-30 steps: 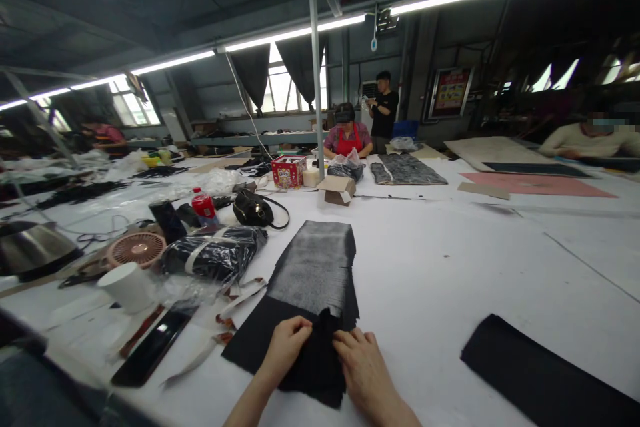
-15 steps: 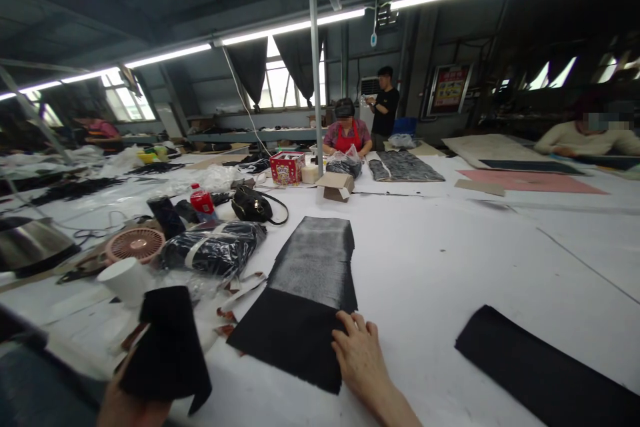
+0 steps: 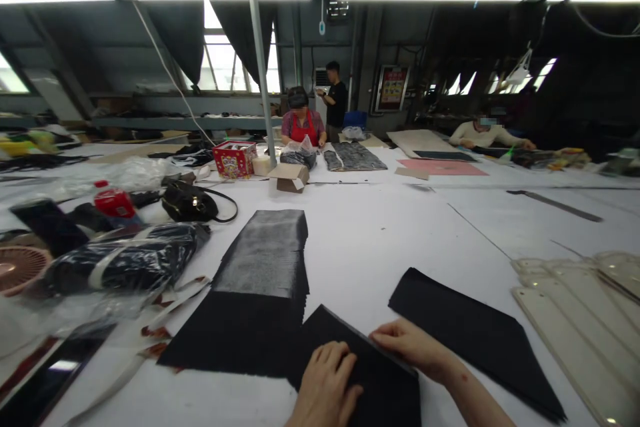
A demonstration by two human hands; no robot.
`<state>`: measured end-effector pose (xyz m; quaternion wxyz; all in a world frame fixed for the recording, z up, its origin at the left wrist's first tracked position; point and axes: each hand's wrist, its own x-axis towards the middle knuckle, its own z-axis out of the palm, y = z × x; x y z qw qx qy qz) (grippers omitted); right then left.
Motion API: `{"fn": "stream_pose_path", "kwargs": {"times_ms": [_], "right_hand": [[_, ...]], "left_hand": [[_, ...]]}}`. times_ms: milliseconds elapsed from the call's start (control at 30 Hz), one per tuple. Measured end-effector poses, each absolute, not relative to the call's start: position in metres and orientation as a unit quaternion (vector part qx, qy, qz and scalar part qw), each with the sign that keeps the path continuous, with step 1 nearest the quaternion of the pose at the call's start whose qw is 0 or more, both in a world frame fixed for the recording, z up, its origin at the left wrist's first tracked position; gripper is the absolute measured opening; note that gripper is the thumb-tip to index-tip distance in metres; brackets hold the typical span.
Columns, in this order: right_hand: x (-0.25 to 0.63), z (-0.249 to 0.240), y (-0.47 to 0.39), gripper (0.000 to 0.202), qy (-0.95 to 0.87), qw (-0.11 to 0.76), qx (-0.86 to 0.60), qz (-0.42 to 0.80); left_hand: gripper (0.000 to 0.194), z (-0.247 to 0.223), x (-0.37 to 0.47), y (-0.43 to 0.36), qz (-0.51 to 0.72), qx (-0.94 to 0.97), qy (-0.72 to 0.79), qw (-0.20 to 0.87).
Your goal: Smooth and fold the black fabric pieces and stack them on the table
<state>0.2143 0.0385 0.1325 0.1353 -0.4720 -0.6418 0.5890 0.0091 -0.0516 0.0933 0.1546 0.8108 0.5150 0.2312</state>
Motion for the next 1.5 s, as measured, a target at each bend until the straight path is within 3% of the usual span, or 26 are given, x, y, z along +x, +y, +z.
{"fn": "stream_pose_path", "kwargs": {"times_ms": [100,233,467,667,867,1133,1500], "right_hand": [[0.203,0.126,0.041,0.035,-0.706,0.116,-0.506,0.483],[0.176,0.114,0.042,0.017,-0.717,0.166,-0.57,0.365],[0.159,0.089,0.019,0.03,-0.716,0.211,-0.636,0.198],[0.158,0.06,0.013,0.032,-0.769,0.302,-0.561,0.052],[0.16,0.051,0.009,0.039,-0.811,0.323,-0.488,-0.002],[0.159,0.044,0.013,0.037,-0.832,0.315,-0.448,-0.087],[0.157,0.046,0.012,0.038,-0.837,0.292,-0.452,-0.097]], "left_hand": [[0.043,0.085,0.013,-0.05,0.225,0.826,0.494,0.148],[0.042,0.086,0.028,-0.048,0.215,0.844,0.459,0.177],[0.032,0.114,0.004,-0.014,0.178,0.822,0.532,0.1],[0.022,0.118,0.001,0.01,0.078,0.865,0.492,0.048],[0.047,0.104,-0.005,0.017,0.11,0.872,0.475,0.041],[0.04,0.097,-0.01,0.016,0.151,0.86,0.483,0.073],[0.038,0.096,-0.011,0.018,0.18,0.844,0.498,0.083]]}}
